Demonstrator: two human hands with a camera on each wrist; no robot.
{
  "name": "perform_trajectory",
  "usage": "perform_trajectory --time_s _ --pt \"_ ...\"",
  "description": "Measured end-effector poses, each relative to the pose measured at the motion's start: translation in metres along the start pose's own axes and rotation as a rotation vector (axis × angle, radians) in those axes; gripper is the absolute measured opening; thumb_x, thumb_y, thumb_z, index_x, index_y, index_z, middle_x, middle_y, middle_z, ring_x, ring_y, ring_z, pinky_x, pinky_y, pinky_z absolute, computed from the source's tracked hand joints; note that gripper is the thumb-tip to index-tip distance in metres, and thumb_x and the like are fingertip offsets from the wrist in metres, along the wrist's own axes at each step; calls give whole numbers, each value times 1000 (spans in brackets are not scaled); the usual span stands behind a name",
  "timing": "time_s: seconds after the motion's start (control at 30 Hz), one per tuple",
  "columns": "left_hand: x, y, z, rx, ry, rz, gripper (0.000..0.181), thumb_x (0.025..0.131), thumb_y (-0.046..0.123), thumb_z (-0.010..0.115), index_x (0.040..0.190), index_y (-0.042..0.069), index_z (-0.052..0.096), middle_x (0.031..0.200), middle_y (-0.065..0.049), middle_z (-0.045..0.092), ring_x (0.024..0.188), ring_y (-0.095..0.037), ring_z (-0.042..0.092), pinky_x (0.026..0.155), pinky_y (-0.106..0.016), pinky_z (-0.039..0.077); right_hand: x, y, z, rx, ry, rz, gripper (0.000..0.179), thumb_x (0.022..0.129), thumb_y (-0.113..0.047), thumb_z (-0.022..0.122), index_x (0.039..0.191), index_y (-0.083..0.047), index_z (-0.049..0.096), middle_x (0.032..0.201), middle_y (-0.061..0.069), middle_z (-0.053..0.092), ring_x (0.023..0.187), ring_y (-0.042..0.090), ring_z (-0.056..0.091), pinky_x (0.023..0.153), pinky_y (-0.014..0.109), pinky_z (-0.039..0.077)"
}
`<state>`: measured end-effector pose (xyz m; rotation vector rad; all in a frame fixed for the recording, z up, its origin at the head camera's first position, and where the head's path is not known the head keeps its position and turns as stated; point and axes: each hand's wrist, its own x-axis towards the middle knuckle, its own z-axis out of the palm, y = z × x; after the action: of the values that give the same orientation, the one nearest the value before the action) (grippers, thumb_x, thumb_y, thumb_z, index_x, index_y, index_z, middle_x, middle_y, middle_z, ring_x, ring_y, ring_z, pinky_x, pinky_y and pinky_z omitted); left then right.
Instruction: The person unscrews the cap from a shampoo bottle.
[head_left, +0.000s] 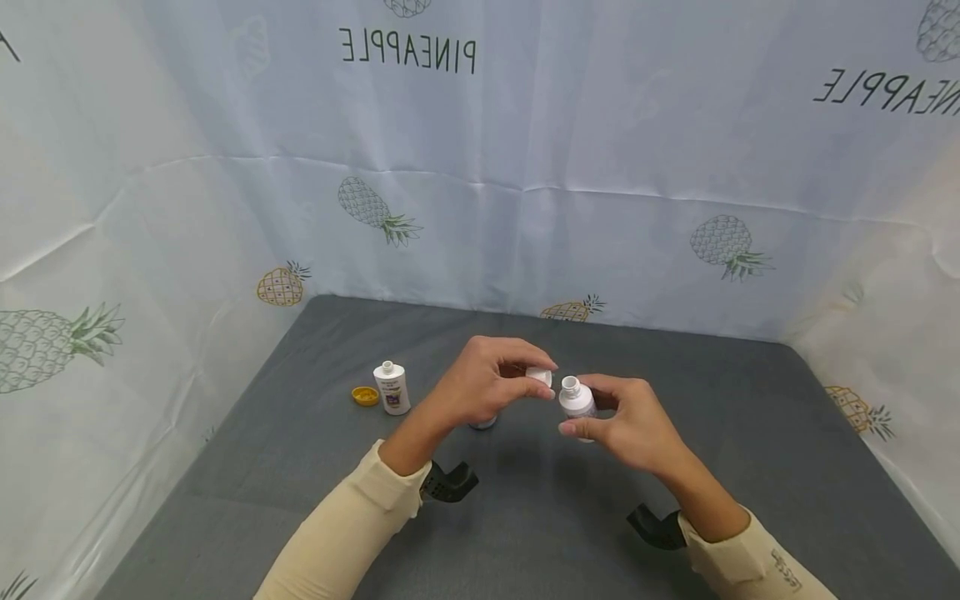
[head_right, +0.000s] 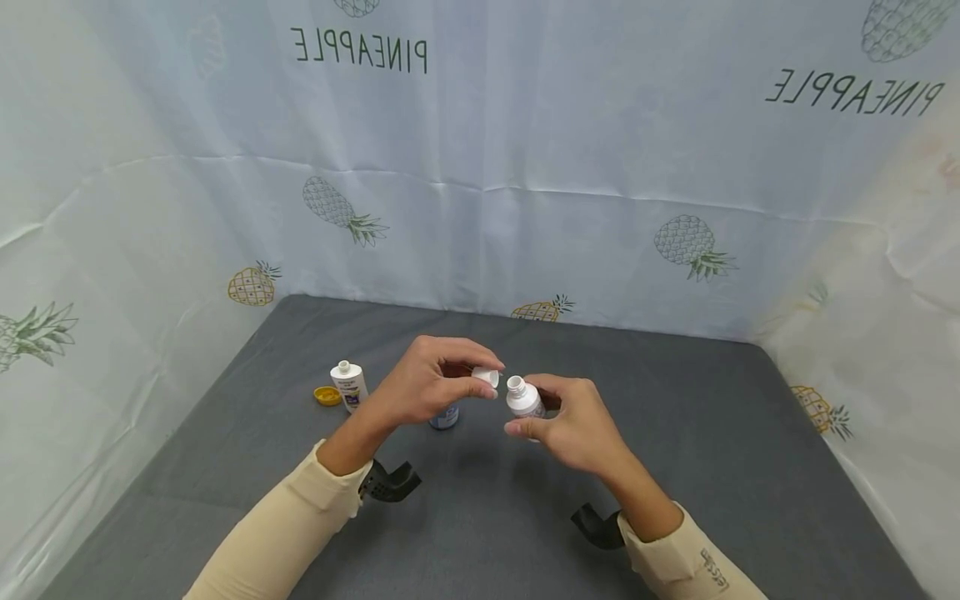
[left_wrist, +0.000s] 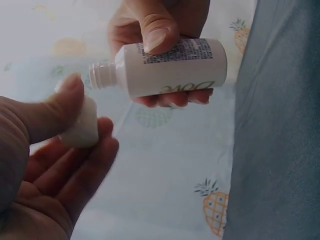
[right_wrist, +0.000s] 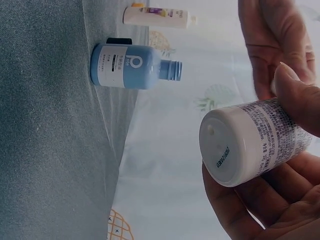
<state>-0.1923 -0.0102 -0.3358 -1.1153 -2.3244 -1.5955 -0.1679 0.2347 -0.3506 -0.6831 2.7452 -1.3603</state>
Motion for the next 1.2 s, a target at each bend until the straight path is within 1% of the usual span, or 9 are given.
perform_trajectory --time_s 0.1,0.2,0.3,0.37,0.47,0.6,0.7,1.0,1.2 --pt "-1 -2 0 -23 11 -61 24 90 9 81 113 2 77 110 -12 75 93 -14 73 85 -25 63 -1 -1 -2 -7 7 19 49 81 -19 91 124 -3 73 111 10 77 97 21 76 77 27 61" --pt "-2 -3 0 -15 4 -118 28 95 11 77 121 3 75 118 -11 74 103 -17 74 91 -25 61 -1 -2 -3 -17 15 33 51 81 -20 91 125 -3 73 112 10 77 97 22 76 78 26 61" --pt "-3 -2 1 3 -9 -149 33 100 15 71 131 7 72 124 -9 75 108 -18 74 90 -24 60 -1 -2 -5 -25 23 34 50 80 -20 92 124 -3 73 111 10 77 96 22 76 79 26 60" --pt "-4 -3 2 -3 -9 -155 33 101 16 69 133 8 71 125 -9 76 109 -18 75 88 -24 60 -1 -3 -6 -23 26 36 50 80 -20 92 124 -3 74 111 10 77 96 22 76 78 26 60" --pt "-5 -5 6 -53 18 -178 29 99 16 72 127 8 75 120 -8 78 103 -16 75 85 -25 61 -2 -3 -7 -24 25 39 51 81 -20 92 125 -4 73 111 10 77 97 22 76 78 27 60" --pt "-7 -8 10 -161 83 -254 25 92 15 80 117 8 80 114 -9 80 97 -12 76 84 -28 63 -2 -2 -7 -28 20 38 51 81 -21 91 126 -3 73 112 10 77 98 23 76 78 29 61" --pt "-8 -10 13 -210 124 -283 27 87 13 85 114 9 82 112 -11 81 94 -11 76 82 -29 64 -2 -2 -7 -25 19 35 51 80 -21 92 125 -4 73 111 10 77 97 22 76 78 31 62" --pt "-8 -10 26 -273 181 -213 31 81 5 88 111 3 81 109 -17 80 92 -8 77 83 -31 65 -3 1 -8 -8 24 38 50 81 -22 92 124 -6 74 112 9 77 97 20 76 76 25 61" --pt "-8 -15 34 -312 212 -201 31 82 3 87 111 1 80 109 -20 79 91 -5 76 83 -30 65 -5 3 -7 30 19 55 50 82 -20 90 126 -5 73 114 11 76 99 22 76 76 25 61"
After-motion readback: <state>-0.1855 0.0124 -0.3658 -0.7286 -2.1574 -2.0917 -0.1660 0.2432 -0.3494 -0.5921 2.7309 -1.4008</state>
